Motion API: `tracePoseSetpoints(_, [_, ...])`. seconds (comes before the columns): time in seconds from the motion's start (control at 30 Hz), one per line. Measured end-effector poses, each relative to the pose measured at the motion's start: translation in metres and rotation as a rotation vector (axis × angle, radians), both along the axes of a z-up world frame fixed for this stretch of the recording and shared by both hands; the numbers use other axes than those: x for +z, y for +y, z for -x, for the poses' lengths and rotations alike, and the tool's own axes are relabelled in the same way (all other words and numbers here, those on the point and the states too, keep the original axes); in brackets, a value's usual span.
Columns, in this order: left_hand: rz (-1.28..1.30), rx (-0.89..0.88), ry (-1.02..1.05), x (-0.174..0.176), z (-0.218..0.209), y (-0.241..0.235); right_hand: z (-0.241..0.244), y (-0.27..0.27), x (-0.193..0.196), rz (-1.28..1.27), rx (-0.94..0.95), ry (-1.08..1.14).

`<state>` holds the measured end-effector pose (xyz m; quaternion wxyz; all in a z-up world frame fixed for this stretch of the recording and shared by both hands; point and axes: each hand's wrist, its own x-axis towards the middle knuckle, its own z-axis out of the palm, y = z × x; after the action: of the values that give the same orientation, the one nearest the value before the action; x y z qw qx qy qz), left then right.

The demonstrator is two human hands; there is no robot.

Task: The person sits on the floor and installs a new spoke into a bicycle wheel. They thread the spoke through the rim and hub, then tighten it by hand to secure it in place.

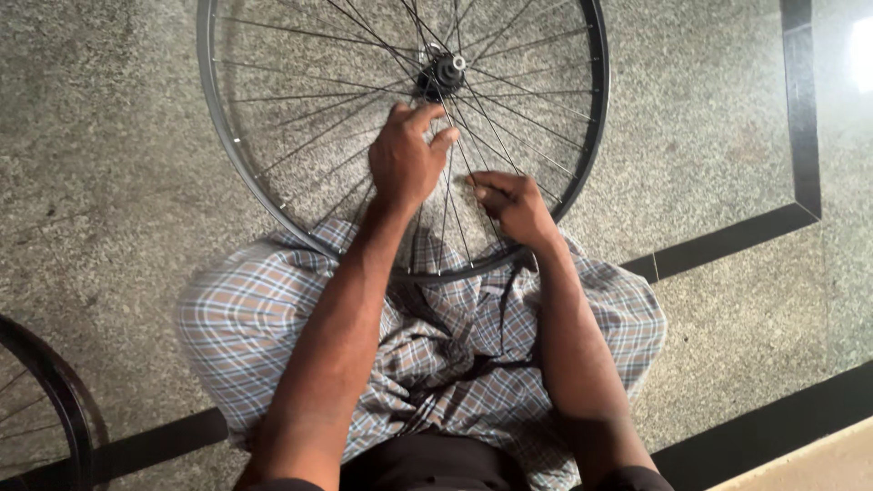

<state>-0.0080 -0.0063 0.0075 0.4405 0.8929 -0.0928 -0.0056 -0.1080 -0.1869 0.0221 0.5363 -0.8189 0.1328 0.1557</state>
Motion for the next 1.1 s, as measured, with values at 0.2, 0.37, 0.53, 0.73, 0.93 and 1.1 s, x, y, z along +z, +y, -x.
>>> tracePoseSetpoints(0.2, [-0.02, 0.01, 0.095, -0.006, -0.001, -0.008, -0.004, -0.003, 0.005, 0.02, -0.01, 0.121])
tracePoseSetpoints(0.37, [-0.029, 0.008, 0.116, -0.008, 0.0, -0.012, -0.003, -0.007, 0.004, -0.015, 0.001, 0.066])
tracePoseSetpoints(0.53, [-0.044, 0.006, 0.151, -0.003, 0.0, -0.013, 0.003, -0.014, -0.001, 0.021, -0.046, 0.115])
tracePoseSetpoints(0.73, [0.005, 0.014, 0.179, -0.005, 0.003, -0.013, 0.01, -0.026, -0.014, -0.104, -0.049, 0.034])
tracePoseSetpoints(0.93, [0.135, 0.134, 0.077, -0.007, 0.005, -0.016, 0.014, -0.038, -0.023, -0.279, -0.19, 0.132])
tracePoseSetpoints(1.1, [0.239, 0.172, 0.163, -0.007, 0.005, -0.018, 0.013, -0.046, -0.027, -0.333, -0.114, 0.09])
